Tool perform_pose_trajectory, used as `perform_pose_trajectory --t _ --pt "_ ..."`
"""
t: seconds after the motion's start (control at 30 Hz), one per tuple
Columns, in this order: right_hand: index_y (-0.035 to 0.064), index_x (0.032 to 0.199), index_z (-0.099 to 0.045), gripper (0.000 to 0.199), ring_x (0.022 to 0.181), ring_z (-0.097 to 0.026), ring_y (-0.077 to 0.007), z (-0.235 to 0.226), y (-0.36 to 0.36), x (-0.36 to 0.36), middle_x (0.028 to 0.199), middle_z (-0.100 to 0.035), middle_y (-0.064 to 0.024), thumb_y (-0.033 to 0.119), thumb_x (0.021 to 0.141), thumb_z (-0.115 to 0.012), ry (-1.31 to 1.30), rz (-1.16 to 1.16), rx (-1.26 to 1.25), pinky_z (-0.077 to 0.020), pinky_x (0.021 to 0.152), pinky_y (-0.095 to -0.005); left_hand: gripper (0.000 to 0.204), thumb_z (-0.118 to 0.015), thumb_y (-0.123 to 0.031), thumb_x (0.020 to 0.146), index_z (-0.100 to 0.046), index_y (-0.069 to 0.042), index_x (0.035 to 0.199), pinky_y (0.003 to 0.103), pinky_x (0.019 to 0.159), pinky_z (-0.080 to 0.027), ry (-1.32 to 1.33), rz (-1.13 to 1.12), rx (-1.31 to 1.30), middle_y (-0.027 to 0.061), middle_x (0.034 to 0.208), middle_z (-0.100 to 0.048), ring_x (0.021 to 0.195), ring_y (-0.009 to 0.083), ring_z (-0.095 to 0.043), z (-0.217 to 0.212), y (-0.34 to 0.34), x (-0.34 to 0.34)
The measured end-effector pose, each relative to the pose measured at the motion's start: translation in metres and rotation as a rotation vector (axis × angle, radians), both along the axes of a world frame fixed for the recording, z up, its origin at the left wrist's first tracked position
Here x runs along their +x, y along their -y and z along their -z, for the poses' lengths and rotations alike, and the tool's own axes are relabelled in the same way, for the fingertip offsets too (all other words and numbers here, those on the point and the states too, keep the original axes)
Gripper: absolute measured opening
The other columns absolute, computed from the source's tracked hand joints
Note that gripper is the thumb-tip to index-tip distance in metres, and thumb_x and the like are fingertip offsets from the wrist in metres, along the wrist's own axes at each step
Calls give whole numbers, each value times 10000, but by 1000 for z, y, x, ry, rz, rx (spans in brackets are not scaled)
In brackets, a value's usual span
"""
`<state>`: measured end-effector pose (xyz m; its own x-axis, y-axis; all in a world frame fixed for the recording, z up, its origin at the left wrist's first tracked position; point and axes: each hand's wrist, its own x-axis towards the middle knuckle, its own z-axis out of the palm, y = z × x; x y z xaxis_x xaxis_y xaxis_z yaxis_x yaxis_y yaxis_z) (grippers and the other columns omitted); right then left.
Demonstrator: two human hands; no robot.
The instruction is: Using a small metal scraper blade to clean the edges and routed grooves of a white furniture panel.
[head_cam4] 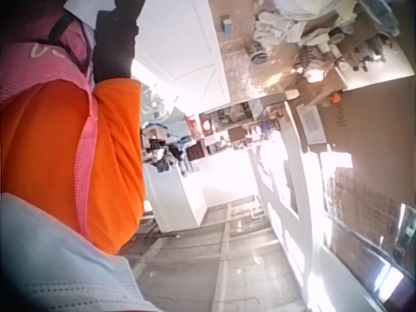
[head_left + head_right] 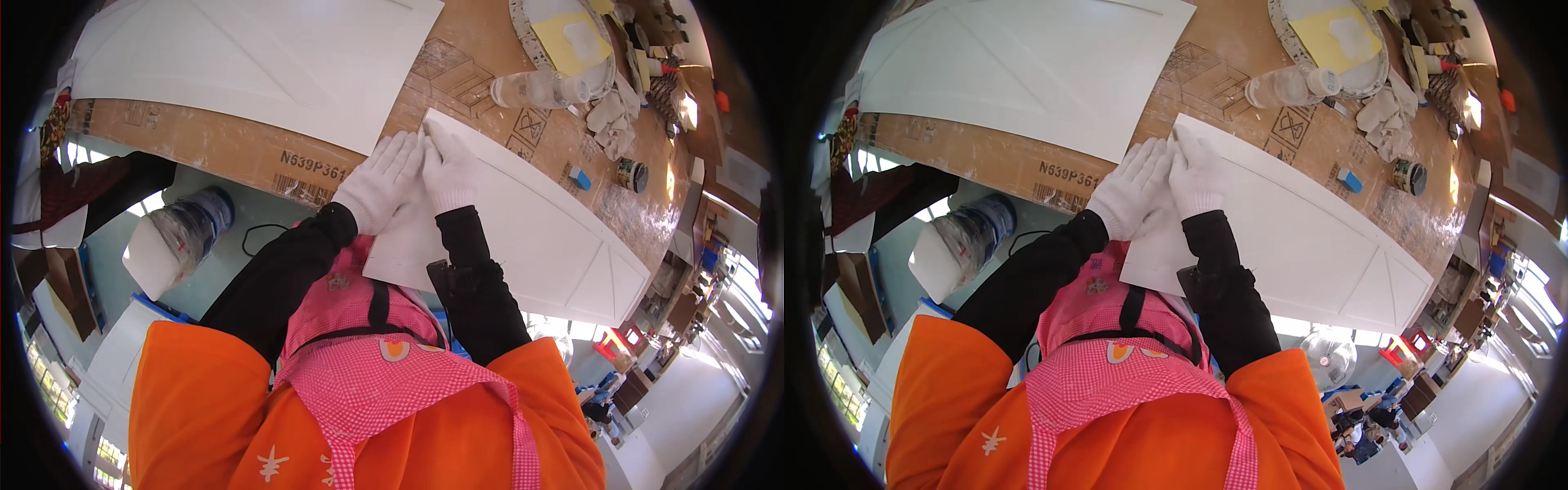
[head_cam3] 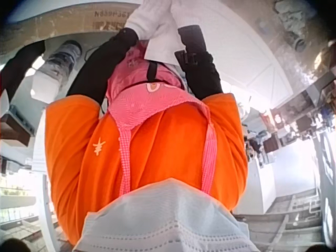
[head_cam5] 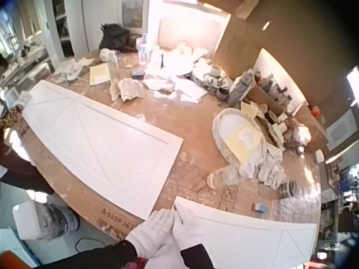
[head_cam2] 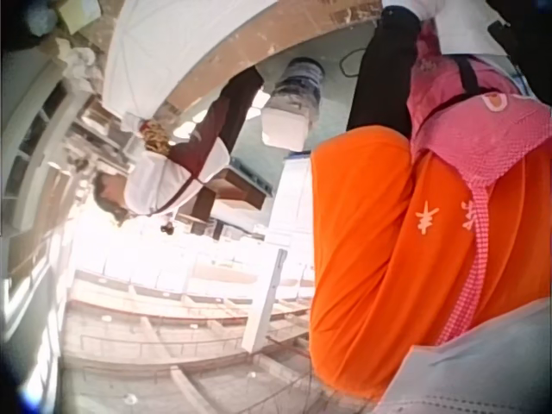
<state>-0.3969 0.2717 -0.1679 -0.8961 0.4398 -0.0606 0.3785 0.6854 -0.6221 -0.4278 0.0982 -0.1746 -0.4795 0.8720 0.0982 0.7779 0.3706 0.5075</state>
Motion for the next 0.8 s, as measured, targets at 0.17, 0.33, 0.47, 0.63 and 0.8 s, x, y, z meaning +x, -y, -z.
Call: perform_pose_trajectory --t 0.17,0.33,0.47,0.63,0.8 --pt "139 1257 -699 312 1027 -679 -355 -4 -2 2 1117 -711 -159 212 965 -619 -74 -18 -19 -545 898 -406 961 -704 -313 778 -268 137 1507 533 1256 -190 -19 -10 5 355 1582 -278 1499 478 -263 3 4 4" --pt "69 1262 -687 315 1072 -675 -358 0 13 19 1172 -702 -189 168 978 -597 -74 -87 36 -538 935 -404 959 -701 -316 780 -271 138 1506 537 1254 -196 -12 -4 -26 359 1578 -283 1497 481 -267 -1 2 2" --pt "71 1271 -685 327 1111 -670 -349 -2 11 13 1184 -709 -178 166 972 -594 2 75 -71 -527 976 -403 941 -694 -314 790 -279 143 1501 538 1252 -201 -8 -6 19 360 1574 -288 1494 483 -273 3 5 2" --pt "86 1283 -680 336 1071 -680 -348 -2 20 15 1157 -716 -175 173 969 -599 -45 -33 13 -538 936 -414 927 -692 -305 790 -292 146 1495 537 1247 -214 -19 2 -25 359 1571 -294 1487 484 -285 1 4 0" --pt "91 1274 -673 326 1060 -676 -346 0 -2 -9 1125 -718 -169 204 982 -586 -77 26 84 -529 939 -419 933 -694 -311 794 -285 148 1496 536 1243 -222 5 -12 69 354 1574 -293 1484 485 -288 2 2 1"
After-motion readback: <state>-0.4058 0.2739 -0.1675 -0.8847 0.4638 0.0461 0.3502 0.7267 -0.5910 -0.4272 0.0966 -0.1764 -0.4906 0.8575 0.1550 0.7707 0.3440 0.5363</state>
